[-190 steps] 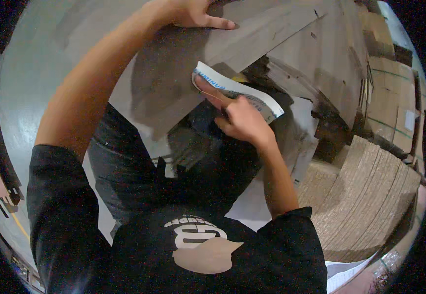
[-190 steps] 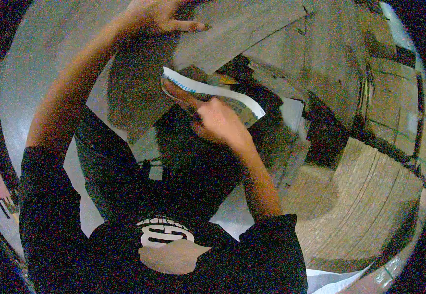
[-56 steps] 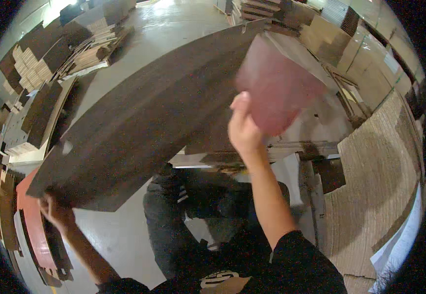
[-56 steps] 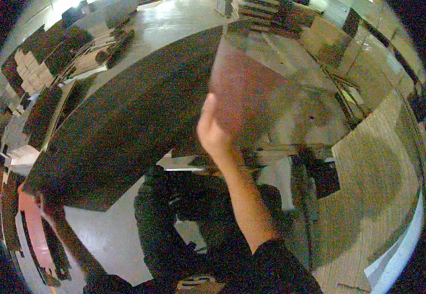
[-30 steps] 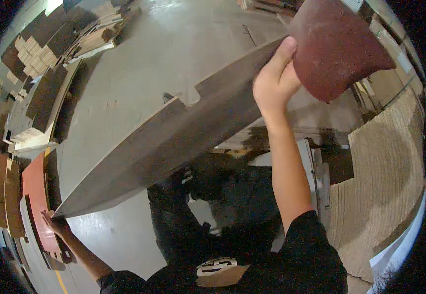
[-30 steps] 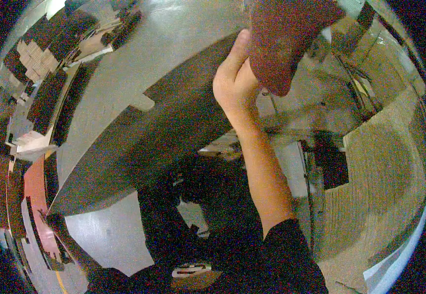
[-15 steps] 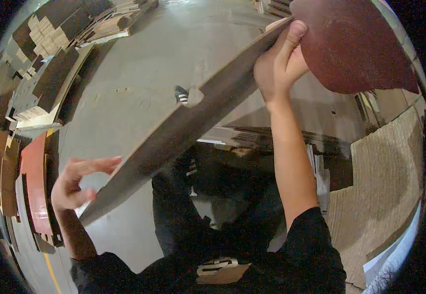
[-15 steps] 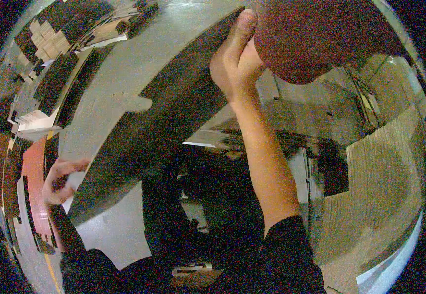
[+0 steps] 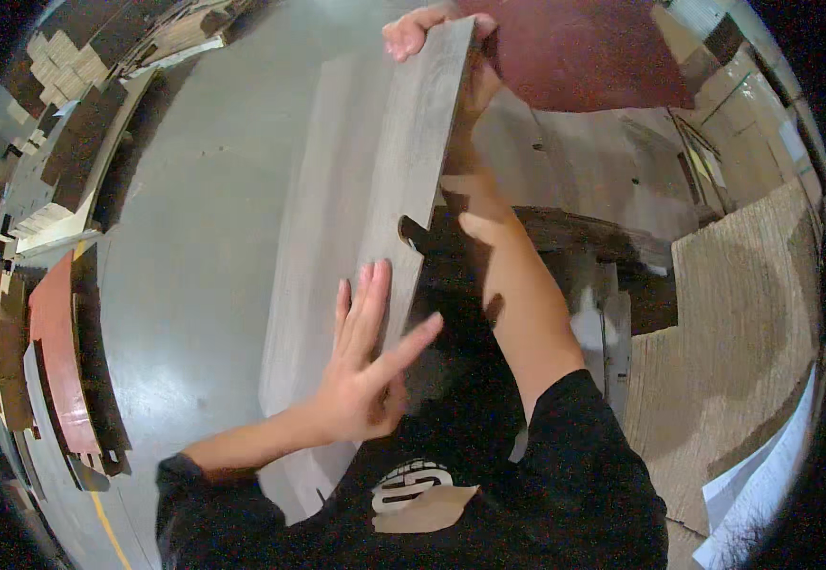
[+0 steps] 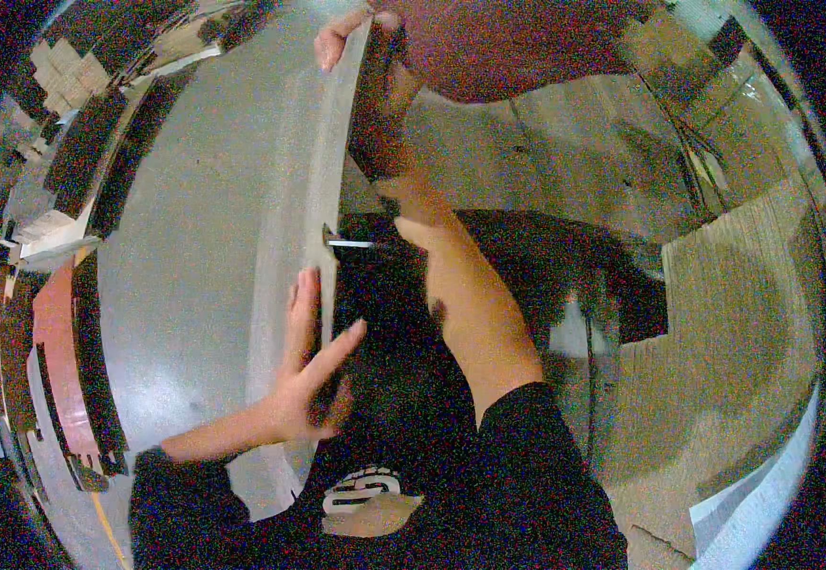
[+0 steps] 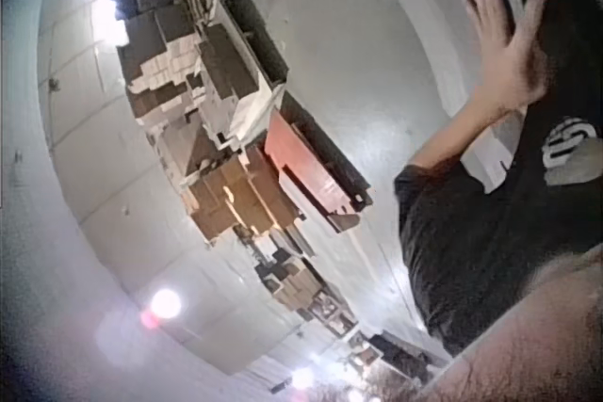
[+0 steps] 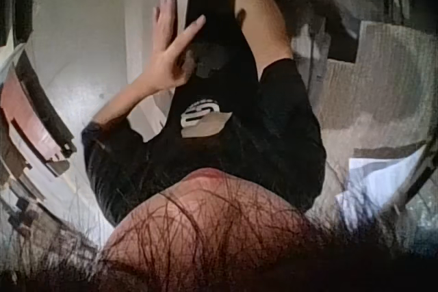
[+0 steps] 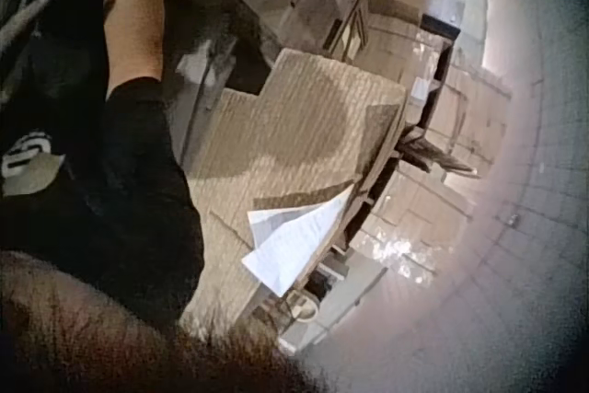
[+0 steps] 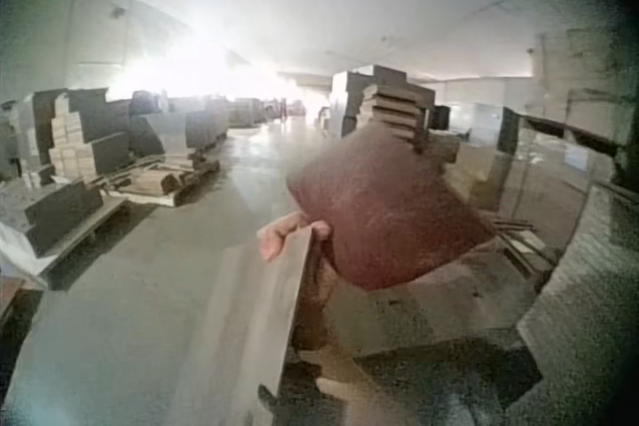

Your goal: The person is manually sanding the edges of flat wooden furniture panels using a piece of sandpaper.

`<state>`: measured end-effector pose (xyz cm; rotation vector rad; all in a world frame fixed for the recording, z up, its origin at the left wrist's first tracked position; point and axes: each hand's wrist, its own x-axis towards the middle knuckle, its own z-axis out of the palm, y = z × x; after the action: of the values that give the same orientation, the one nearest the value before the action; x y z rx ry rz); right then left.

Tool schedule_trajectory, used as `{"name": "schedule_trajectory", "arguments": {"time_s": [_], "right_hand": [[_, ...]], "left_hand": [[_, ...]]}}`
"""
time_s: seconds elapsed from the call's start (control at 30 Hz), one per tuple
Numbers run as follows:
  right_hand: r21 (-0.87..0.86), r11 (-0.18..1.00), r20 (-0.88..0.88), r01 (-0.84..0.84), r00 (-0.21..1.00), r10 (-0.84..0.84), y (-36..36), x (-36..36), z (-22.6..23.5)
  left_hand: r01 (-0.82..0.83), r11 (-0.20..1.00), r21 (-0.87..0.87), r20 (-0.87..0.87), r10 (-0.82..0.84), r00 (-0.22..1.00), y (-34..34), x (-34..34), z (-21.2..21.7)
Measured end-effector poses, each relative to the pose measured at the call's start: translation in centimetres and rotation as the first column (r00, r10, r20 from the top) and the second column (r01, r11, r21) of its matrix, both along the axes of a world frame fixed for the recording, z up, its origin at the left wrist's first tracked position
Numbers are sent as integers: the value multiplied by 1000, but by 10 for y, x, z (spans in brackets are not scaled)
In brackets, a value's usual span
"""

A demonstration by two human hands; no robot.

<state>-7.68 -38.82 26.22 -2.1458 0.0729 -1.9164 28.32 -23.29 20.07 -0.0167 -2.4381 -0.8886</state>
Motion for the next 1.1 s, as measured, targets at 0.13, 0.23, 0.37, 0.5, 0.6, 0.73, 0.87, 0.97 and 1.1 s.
{"name": "schedule_trajectory", "arguments": {"time_s": [0.13,0.23,0.37,0.5,0.6,0.73,0.87,0.97,1.1], "right_hand": [[450,816,413,363,726,-550,53,55,-57],[581,493,176,647,491,-853,99,50,-93],[740,213,129,638,176,-976,161,76,-145],[750,109,61,652,96,-993,239,124,-214],[696,-116,-333,709,175,-926,265,143,-229],[745,-46,-422,665,418,-805,264,141,-241],[770,-95,-459,631,445,-769,272,143,-253],[732,-121,-474,671,373,-798,269,150,-253],[671,-80,-346,737,216,-913,254,149,-250]], "left_hand": [[-32,905,424,-248,150,957,-4,-16,-42],[-136,932,337,-100,178,979,2,-20,-62],[-179,940,290,49,172,984,4,-21,-87],[-197,964,180,126,176,976,2,-39,-105],[-217,966,142,166,193,967,3,-42,-116],[-224,971,85,236,199,951,7,-45,-122],[-201,977,72,253,177,951,6,-43,-120],[-188,981,40,237,173,956,7,-42,-124],[-214,975,60,247,193,950,7,-41,-127]]}}
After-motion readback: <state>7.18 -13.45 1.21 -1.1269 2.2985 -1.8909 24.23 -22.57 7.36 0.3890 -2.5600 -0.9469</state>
